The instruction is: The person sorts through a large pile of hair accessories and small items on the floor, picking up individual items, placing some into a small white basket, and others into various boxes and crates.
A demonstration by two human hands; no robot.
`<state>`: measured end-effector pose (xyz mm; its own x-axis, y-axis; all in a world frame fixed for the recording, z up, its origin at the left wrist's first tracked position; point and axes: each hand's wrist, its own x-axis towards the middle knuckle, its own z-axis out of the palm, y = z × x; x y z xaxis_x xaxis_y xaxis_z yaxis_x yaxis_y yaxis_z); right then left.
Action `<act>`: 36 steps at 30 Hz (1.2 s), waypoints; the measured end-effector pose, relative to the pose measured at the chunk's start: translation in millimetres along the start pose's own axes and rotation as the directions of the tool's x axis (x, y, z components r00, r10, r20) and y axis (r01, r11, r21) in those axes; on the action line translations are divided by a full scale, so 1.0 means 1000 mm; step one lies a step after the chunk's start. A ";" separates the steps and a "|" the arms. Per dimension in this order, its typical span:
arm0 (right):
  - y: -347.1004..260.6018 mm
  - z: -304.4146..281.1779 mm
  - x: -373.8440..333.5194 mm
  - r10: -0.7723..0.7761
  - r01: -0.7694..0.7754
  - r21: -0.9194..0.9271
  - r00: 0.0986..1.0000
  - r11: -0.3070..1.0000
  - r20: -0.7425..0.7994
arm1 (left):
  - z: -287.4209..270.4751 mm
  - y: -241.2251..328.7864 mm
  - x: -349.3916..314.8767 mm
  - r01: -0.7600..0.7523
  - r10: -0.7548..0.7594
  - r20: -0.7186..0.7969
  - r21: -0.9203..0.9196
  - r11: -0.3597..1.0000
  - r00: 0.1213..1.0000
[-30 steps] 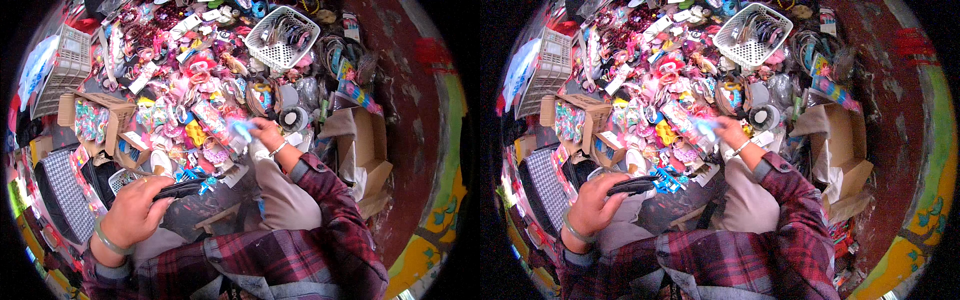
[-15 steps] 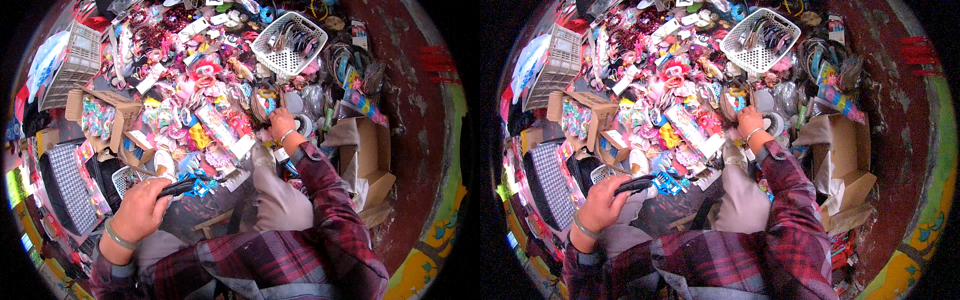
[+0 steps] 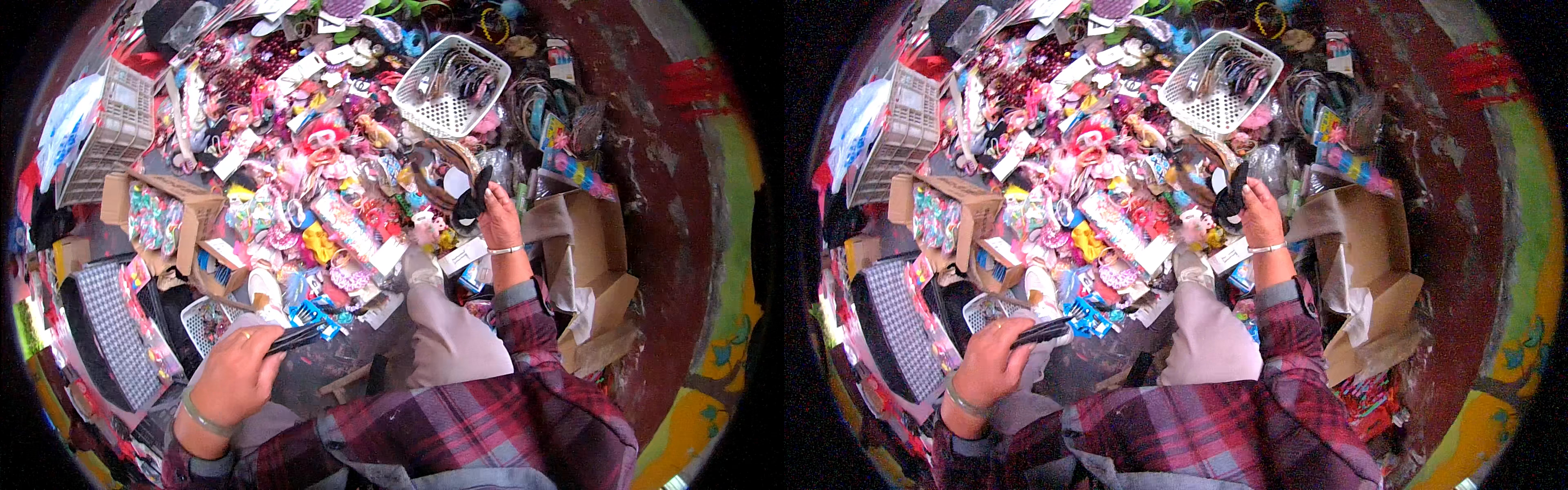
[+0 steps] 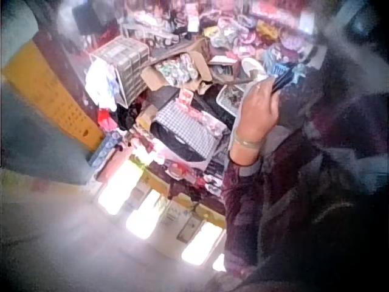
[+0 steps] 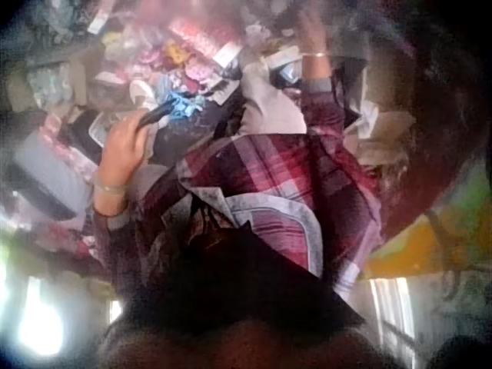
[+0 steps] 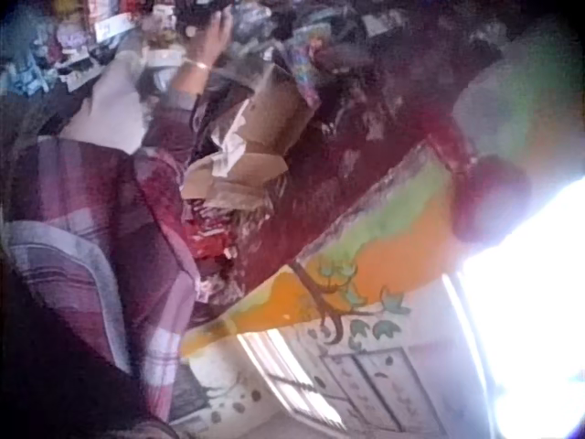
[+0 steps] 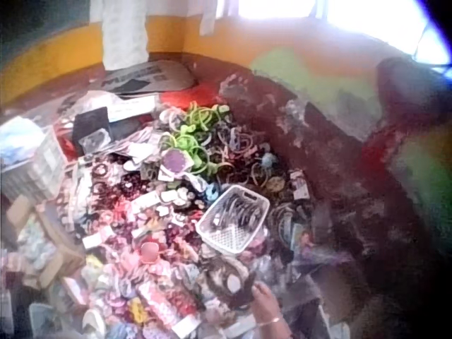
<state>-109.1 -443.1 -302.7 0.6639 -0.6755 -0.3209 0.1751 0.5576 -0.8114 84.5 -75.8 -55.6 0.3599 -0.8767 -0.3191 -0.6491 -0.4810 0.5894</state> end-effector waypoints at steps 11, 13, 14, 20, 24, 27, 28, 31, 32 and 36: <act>-0.062 -0.023 0.071 -0.097 0.095 0.103 0.995 0.990 0.006 | -0.001 -0.001 0.003 -0.037 0.036 0.080 0.002 0.999 0.996; -0.101 -0.015 0.102 -0.178 0.181 0.080 0.983 0.980 -0.048 | -0.001 -0.001 0.005 -0.046 0.046 0.069 -0.005 0.999 0.997; -0.120 -0.014 0.120 -0.198 0.200 0.093 0.980 0.975 -0.034 | -0.001 0.000 0.006 -0.047 0.047 0.059 0.002 0.999 0.997; -0.222 -0.023 0.230 -0.492 0.490 -0.078 0.870 0.868 -0.009 | 0.004 -0.002 0.012 -0.064 0.063 0.057 0.010 0.998 0.996; -0.195 0.020 0.206 -0.399 0.390 -0.086 0.890 0.917 -0.220 | 0.001 -0.002 0.011 -0.051 0.049 0.074 0.023 0.998 0.996; -0.147 -0.001 0.164 -0.167 0.163 -0.295 0.986 0.942 0.011 | -0.001 -0.001 0.011 -0.052 0.051 0.084 0.011 0.999 0.995; -0.108 -0.015 0.148 -0.109 0.086 -0.450 0.994 0.889 -0.025 | 0.000 -0.001 0.009 -0.028 0.026 0.087 0.017 0.999 0.996; -0.014 -0.141 0.115 -0.143 0.236 -0.972 0.961 -0.009 0.235 | 0.003 -0.005 0.012 -0.085 0.086 0.075 -0.017 0.996 0.993; 0.019 -0.109 0.097 -0.003 -0.029 -0.999 1.000 0.020 -0.029 | 0.002 -0.006 0.007 -0.041 0.041 0.070 0.003 0.999 0.997; 0.052 -0.101 0.041 -0.051 -0.208 -0.978 0.977 -0.034 -0.206 | 0.001 -0.008 0.007 -0.040 0.040 0.067 -0.011 0.999 0.997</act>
<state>-145.8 -490.3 -407.6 0.4904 -0.7878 -0.3728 -0.8546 -0.3507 -0.3830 91.3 -77.9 -63.2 0.2877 -0.8937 -0.3443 -0.6556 -0.4458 0.6094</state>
